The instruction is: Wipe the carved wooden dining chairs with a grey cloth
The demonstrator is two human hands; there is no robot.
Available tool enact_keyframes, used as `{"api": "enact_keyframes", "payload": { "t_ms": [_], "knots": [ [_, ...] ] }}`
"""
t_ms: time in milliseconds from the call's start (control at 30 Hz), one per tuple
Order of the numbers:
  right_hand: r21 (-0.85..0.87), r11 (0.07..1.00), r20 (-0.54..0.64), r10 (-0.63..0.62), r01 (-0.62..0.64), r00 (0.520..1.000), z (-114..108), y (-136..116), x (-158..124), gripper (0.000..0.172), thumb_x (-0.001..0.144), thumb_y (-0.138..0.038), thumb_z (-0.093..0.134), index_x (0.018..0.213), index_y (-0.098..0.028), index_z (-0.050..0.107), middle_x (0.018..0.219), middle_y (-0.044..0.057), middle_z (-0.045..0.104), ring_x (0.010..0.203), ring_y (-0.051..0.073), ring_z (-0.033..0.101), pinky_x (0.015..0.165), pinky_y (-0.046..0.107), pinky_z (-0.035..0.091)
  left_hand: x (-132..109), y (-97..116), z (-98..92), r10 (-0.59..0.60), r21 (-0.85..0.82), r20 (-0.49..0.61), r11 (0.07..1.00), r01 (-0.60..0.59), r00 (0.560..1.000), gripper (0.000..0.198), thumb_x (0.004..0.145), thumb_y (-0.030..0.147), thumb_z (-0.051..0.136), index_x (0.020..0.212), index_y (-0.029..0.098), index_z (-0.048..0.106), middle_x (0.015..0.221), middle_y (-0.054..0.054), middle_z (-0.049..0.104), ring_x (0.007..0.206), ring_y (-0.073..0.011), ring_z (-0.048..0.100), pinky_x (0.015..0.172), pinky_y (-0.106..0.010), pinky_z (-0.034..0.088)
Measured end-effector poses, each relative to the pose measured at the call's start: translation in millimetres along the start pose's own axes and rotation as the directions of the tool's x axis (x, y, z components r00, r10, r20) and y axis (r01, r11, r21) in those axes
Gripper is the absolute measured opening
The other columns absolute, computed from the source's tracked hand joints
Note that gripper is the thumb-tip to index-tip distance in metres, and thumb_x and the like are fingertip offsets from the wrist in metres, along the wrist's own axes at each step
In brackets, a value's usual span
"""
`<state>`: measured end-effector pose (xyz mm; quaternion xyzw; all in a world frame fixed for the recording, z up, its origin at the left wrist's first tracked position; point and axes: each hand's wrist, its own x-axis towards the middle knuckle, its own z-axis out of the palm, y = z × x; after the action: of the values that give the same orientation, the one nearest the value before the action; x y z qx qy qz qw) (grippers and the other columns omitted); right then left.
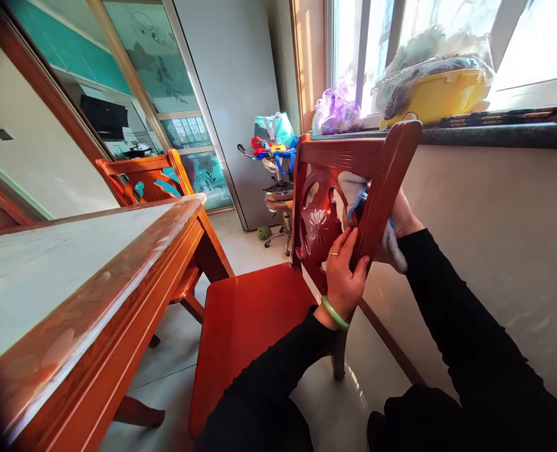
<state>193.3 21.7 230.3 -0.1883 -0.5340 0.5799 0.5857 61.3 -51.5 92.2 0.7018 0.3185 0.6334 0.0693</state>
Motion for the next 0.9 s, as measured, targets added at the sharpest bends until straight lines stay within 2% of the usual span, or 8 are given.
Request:
{"api": "enact_keyframes", "payload": {
  "t_ms": [133, 267, 400, 533, 633, 700, 800, 900],
  "knots": [
    [0.003, 0.998, -0.034, -0.058, 0.058, 0.998, 2.2, 18.0, -19.9, 0.056, 0.084, -0.085, 0.069, 0.095, -0.030, 0.069, 0.091, 0.005, 0.081, 0.117, 0.032, 0.078, 0.103, 0.051, 0.070, 8.9, -0.3, -8.7, 0.024, -0.022, -0.007, 0.999, -0.024, 1.000, 0.058, 0.111, 0.045, 0.063, 0.166, 0.028, 0.056, 0.159, -0.016, 0.065, 0.148, -0.0333, 0.066, 0.127, -0.056, 0.056],
    [-0.024, 0.999, -0.027, -0.031, 0.030, 0.999, 1.8, 26.8, -43.3, 0.075, 0.078, -0.101, 0.064, 0.096, -0.029, 0.074, 0.095, 0.007, 0.082, 0.125, 0.034, 0.077, 0.106, 0.053, 0.068, 30.8, 1.4, -23.9, -0.016, -0.047, 0.034, 0.999, 0.017, 0.999, 0.089, 0.105, 0.058, 0.072, 0.180, 0.035, 0.030, 0.174, -0.016, 0.049, 0.135, -0.0311, 0.072, 0.111, -0.049, 0.067],
    [0.008, 0.991, -0.118, -0.128, 0.130, 0.985, 10.3, 39.5, -49.5, 0.072, 0.081, -0.096, 0.065, 0.099, -0.028, 0.076, 0.095, 0.007, 0.082, 0.126, 0.034, 0.077, 0.105, 0.052, 0.069, 64.1, -0.7, -35.9, 0.048, -0.006, 0.118, 0.999, -0.048, 0.992, 0.072, 0.106, 0.064, 0.068, 0.169, 0.032, 0.053, 0.165, -0.016, 0.055, 0.137, -0.0312, 0.070, 0.109, -0.045, 0.067],
    [-0.031, 0.954, -0.216, -0.297, 0.297, 0.930, 20.7, 55.7, -49.6, 0.072, 0.083, -0.095, 0.062, 0.101, -0.028, 0.078, 0.102, 0.007, 0.083, 0.131, 0.034, 0.076, 0.107, 0.050, 0.069, 83.4, -5.5, -31.8, 0.059, -0.071, 0.122, 0.996, -0.051, 0.991, 0.048, 0.113, 0.058, 0.056, 0.145, 0.026, 0.074, 0.134, -0.013, 0.071, 0.112, -0.0238, 0.076, 0.093, -0.037, 0.068],
    [-0.082, 0.922, -0.289, -0.384, 0.377, 0.877, 21.9, 65.5, -48.0, 0.069, 0.086, -0.093, 0.059, 0.099, -0.027, 0.078, 0.108, 0.007, 0.083, 0.134, 0.032, 0.075, 0.109, 0.049, 0.068, 78.5, -7.2, -20.2, 0.025, -0.112, 0.075, 0.994, -0.017, 0.997, 0.045, 0.114, 0.056, 0.054, 0.135, 0.023, 0.077, 0.126, -0.014, 0.073, 0.110, -0.0249, 0.076, 0.093, -0.039, 0.068],
    [-0.117, 0.911, -0.340, -0.410, 0.394, 0.846, 20.2, 70.4, -46.6, 0.068, 0.089, -0.089, 0.057, 0.101, -0.026, 0.079, 0.109, 0.007, 0.083, 0.136, 0.031, 0.074, 0.110, 0.048, 0.067, 67.7, -5.2, -12.3, 0.005, -0.108, 0.042, 0.994, 0.000, 0.999, 0.047, 0.115, 0.052, 0.051, 0.145, 0.023, 0.072, 0.133, -0.015, 0.072, 0.119, -0.0269, 0.075, 0.102, -0.043, 0.067],
    [-0.172, 0.899, -0.441, -0.435, 0.402, 0.785, 15.6, 75.9, -46.2, 0.062, 0.094, -0.081, 0.057, 0.106, -0.024, 0.079, 0.110, 0.006, 0.082, 0.134, 0.028, 0.074, 0.116, 0.046, 0.065, 47.0, 2.2, -3.5, 0.007, -0.023, -0.008, 1.000, -0.007, 1.000, 0.063, 0.112, 0.051, 0.057, 0.170, 0.026, 0.049, 0.157, -0.018, 0.062, 0.147, -0.0336, 0.064, 0.124, -0.053, 0.056],
    [-0.188, 0.895, -0.521, -0.440, 0.404, 0.732, 7.0, 79.7, -49.3, 0.051, 0.096, -0.070, 0.061, 0.110, -0.024, 0.078, 0.119, 0.006, 0.081, 0.129, 0.025, 0.075, 0.122, 0.043, 0.061, 28.5, 8.5, 2.5, -0.003, 0.055, 0.018, 0.998, 0.002, 1.000, 0.087, 0.105, 0.058, 0.069, 0.178, 0.028, 0.031, 0.175, -0.019, 0.046, 0.163, -0.0383, 0.048, 0.135, -0.058, 0.045]
  ]
}}
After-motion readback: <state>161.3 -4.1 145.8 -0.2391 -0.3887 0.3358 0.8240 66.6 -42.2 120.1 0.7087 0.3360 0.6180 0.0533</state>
